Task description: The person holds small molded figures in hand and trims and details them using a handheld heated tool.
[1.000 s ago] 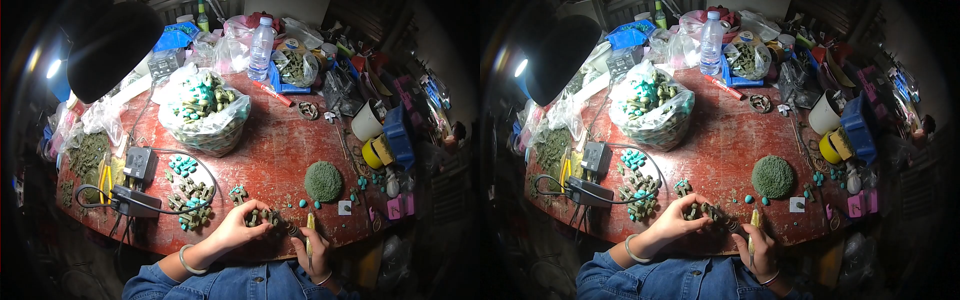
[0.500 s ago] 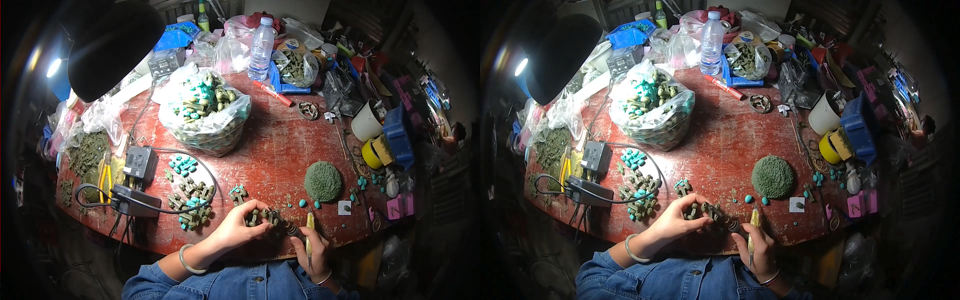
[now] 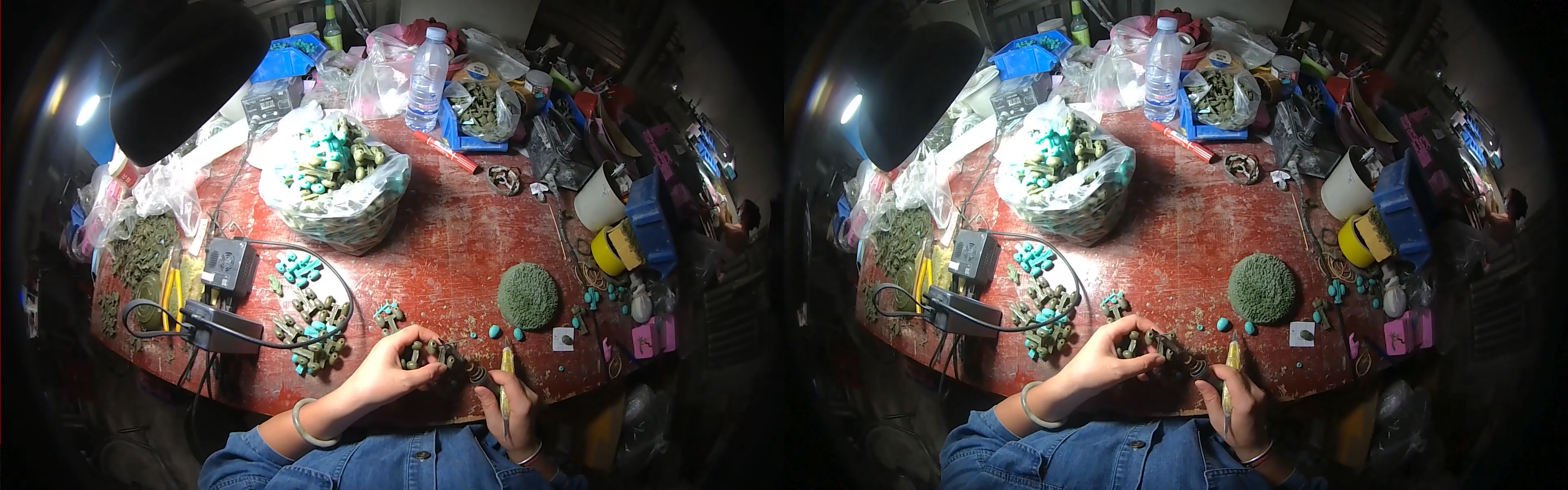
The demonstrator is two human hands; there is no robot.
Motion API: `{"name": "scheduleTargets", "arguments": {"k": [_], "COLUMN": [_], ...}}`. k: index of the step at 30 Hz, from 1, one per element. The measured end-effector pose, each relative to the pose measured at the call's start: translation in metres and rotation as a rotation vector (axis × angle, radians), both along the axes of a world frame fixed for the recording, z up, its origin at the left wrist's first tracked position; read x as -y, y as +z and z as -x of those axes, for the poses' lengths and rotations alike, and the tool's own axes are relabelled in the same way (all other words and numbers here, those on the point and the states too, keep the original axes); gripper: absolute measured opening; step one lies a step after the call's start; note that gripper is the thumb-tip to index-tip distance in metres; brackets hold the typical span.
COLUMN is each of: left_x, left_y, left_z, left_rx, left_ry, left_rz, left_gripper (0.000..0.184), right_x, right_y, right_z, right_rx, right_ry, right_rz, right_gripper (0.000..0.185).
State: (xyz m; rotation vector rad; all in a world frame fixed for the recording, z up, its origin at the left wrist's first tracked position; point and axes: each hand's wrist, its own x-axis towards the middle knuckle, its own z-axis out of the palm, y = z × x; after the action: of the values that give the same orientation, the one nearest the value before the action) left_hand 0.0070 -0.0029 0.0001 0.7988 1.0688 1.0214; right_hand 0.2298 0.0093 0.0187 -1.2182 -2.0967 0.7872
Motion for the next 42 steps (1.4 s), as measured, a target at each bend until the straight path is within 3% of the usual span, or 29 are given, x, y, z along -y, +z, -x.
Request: {"name": "scheduleTargets", "arguments": {"k": [42], "left_x": [-0.0003], "left_y": [-0.0001], "left_z": [-0.0007], "left_rx": [0.014], "left_ry": [0.012], "left_rz": [0.016], "left_gripper": [0.023], "right_x": [0.0003], "right_y": [-0.0034], "right_z": [-0.0003], "right_rx": [0.009], "right_ry": [-0.005], "right_rz": [-0.023], "right_gripper": [0.022]}}
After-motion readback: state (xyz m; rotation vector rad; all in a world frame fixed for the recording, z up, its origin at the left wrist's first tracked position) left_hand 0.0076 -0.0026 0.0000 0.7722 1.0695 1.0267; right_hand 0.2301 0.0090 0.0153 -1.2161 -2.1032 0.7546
